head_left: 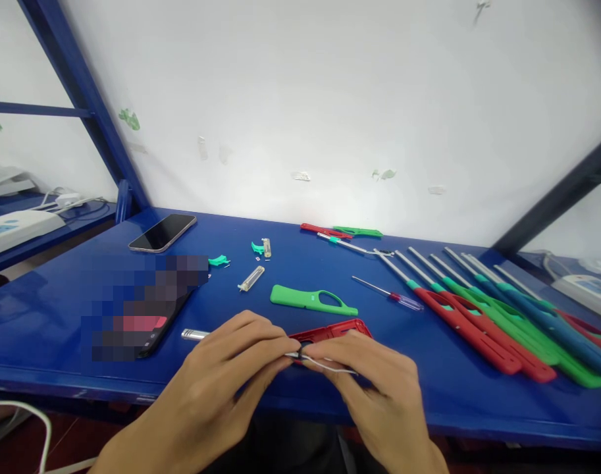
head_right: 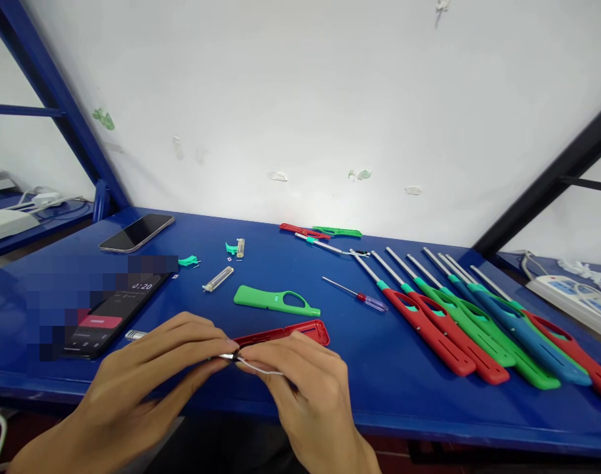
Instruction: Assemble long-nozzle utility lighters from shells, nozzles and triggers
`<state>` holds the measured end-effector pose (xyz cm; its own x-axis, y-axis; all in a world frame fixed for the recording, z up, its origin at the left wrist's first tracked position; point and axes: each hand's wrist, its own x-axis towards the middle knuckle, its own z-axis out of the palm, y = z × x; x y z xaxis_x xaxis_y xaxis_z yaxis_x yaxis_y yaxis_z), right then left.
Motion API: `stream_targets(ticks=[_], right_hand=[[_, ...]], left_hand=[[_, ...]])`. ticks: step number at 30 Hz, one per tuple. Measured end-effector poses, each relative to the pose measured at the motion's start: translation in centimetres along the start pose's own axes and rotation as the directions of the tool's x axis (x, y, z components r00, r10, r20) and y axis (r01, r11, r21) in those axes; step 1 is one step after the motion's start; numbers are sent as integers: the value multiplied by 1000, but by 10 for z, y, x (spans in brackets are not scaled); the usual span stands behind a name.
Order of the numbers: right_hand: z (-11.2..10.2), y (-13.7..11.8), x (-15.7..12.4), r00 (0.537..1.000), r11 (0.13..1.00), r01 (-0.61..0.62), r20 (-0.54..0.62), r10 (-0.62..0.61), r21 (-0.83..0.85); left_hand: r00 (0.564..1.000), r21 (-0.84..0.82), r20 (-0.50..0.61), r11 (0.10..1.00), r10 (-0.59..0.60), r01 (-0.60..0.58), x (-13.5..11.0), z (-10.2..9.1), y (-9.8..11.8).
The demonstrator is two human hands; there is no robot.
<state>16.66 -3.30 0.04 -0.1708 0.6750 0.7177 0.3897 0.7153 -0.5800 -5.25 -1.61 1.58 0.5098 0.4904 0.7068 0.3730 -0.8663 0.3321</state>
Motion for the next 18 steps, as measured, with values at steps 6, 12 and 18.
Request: stream_targets(ticks=[6, 12, 18], right_hand=[[3, -3, 0, 1000, 1000, -19, -13, 19, -14], [1, -5, 4, 990, 990, -138, -1, 138, 43], [1, -5, 5, 974, 971, -227, 6, 227, 69]], left_hand=[[999, 5, -16, 1000, 29, -29, -1, 0, 2], [998, 52, -43, 997, 54, -52, -4, 5, 0], [994, 85, -74, 994, 76, -70, -10, 9, -3]])
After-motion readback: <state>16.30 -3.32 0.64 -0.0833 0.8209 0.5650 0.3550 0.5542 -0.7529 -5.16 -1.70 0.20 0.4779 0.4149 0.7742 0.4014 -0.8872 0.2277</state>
